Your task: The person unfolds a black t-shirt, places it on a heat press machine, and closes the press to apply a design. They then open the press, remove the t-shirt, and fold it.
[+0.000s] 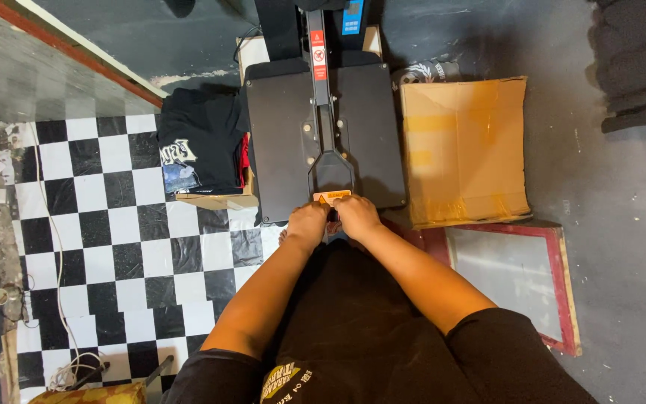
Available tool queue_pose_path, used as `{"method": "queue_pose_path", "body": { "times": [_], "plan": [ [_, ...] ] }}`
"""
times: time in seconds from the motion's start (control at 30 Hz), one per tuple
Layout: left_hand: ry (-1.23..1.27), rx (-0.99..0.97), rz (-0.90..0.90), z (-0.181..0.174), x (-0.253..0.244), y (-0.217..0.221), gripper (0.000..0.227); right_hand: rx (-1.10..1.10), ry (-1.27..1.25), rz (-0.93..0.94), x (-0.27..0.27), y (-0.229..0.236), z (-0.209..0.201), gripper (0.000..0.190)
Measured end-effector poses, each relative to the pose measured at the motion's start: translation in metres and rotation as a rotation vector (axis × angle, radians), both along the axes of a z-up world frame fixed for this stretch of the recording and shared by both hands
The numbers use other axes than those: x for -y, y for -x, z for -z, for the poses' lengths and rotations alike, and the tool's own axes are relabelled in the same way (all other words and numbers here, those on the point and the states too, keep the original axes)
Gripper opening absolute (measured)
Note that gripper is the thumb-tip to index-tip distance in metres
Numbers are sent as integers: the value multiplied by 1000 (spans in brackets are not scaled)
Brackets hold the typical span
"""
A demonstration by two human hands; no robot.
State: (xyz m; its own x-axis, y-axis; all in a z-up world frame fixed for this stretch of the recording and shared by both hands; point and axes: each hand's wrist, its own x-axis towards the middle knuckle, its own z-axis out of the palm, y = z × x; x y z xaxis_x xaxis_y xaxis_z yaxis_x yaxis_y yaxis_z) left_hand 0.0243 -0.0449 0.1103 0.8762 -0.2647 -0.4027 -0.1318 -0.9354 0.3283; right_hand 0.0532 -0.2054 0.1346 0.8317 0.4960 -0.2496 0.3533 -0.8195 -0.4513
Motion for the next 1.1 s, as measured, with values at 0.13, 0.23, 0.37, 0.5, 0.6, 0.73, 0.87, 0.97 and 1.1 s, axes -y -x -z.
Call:
{"method": "queue_pose_path", "body": {
  "times": [0.13,0.23,0.37,0.5,0.6,0.73,0.87,0.97,1.1],
  "plan": [
    [1,36,5,1,0,-1,20,-40,1,17,0,0,-3,25],
    [-20,25,18,-2,0,-1,20,-74,21,16,-1,-1,-2,23],
    [-14,20,7,-4,1,0,19,-58,-9,19,1,0,1,25],
    [-34,41,54,1,0,0,26,-33,-35,21,3,0,1,16],
    [-28,36,44,7,1,1,26,-51,-53,26,3,-3,0,16],
    [-18,58,45,4,2,1,25,-54,-32,36,3,-2,1,15],
    [-49,-30,51,-2,3,-3,29,-41,-25,17,2,-5,-2,12],
    [-37,-63,72,-11,2,0,40,-54,-29,18,2,-3,-5,13],
    [-5,-68,79,-17,2,0,47,-67,55,-59,5,-4,3,22]
  ]
}}
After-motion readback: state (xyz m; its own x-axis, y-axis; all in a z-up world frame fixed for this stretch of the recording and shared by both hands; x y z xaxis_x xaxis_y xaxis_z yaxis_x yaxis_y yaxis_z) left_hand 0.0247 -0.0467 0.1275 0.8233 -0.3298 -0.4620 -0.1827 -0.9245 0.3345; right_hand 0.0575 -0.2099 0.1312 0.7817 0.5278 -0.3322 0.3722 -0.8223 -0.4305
